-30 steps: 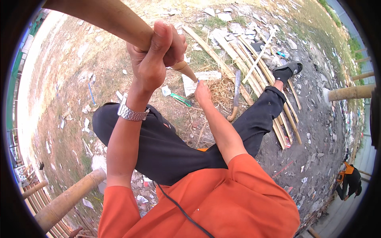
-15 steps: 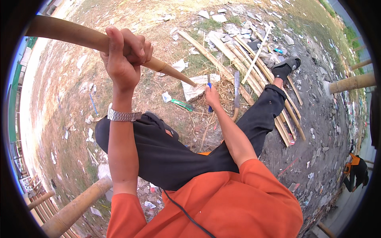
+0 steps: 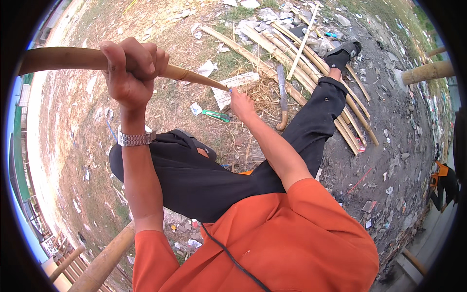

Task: The person sits on a low stool and uses a small knife to sharpen the end of a long bamboo stick. They rotate the stick and scrape the knife along its surface to create a pointed tip. After finishing, they place the sharpened stick on the ground and pick up a second bamboo stick to begin the same process.

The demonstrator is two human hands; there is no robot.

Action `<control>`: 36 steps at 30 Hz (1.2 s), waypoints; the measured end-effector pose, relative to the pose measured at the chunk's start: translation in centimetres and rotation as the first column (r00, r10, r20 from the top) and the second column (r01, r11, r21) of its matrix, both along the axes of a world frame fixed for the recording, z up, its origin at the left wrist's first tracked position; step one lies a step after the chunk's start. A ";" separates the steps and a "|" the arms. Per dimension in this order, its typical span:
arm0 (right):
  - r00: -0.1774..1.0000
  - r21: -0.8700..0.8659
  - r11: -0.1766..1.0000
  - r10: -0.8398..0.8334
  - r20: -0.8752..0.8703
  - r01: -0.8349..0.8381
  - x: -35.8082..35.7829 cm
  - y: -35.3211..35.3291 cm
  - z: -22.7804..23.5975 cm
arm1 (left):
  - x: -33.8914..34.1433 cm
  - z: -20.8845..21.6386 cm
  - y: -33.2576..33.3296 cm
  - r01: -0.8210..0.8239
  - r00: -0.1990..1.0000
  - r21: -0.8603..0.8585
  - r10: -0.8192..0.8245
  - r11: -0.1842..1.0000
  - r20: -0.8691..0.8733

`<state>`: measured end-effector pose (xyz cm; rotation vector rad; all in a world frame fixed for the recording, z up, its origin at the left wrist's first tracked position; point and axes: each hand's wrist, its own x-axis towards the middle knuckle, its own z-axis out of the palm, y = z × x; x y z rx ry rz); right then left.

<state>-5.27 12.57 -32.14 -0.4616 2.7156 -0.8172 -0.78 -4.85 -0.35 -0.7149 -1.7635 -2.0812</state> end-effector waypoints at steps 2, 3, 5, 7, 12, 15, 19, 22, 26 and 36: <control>0.999 0.014 1.000 -0.025 0.021 0.025 -0.4 -0.8 0.3 | 0.2 -0.1 1.0 -0.057 0.998 -0.027 0.056 0.998 -0.025; 0.999 0.029 0.999 -0.035 -0.010 0.035 -0.5 -1.1 0.6 | 0.0 0.3 0.8 -0.067 0.998 -0.027 0.066 0.997 -0.024; 0.998 0.117 0.992 -0.055 -0.011 0.056 0.4 -1.8 0.0 | 0.5 0.1 0.8 -0.084 0.996 -0.013 0.084 0.996 -0.010; 0.992 0.136 0.985 -0.115 0.044 0.108 0.7 -2.2 -1.3 | 1.2 -0.5 0.9 -0.095 0.995 -0.013 0.094 0.995 -0.017; 0.981 -0.076 0.991 -0.093 0.170 0.107 -0.6 -0.7 -4.9 | 1.5 0.0 0.0 -0.098 0.995 0.000 0.098 0.995 -0.015; 0.825 -0.413 0.860 -0.017 0.565 0.301 -1.3 0.2 -4.1 | 1.5 -0.3 -1.2 -0.091 0.996 -0.007 0.091 0.996 -0.012; 0.959 -0.369 0.901 -0.143 0.243 0.228 0.3 0.1 1.8 | 1.5 0.0 -1.9 -0.090 0.996 -0.004 0.090 0.996 0.013; 0.986 -0.262 0.954 -0.123 0.113 0.149 1.0 0.4 1.2 | 0.9 0.2 -0.4 -0.157 0.987 -0.009 0.157 0.988 0.040; 0.981 -0.145 0.980 -0.113 0.156 0.136 2.5 -0.6 -1.6 | 0.6 0.5 1.0 -0.248 0.968 0.017 0.247 0.969 0.045; 0.969 -0.043 0.979 -0.188 0.162 0.197 0.9 -1.5 -1.9 | -0.4 0.6 1.9 -0.392 0.920 0.065 0.390 0.918 0.028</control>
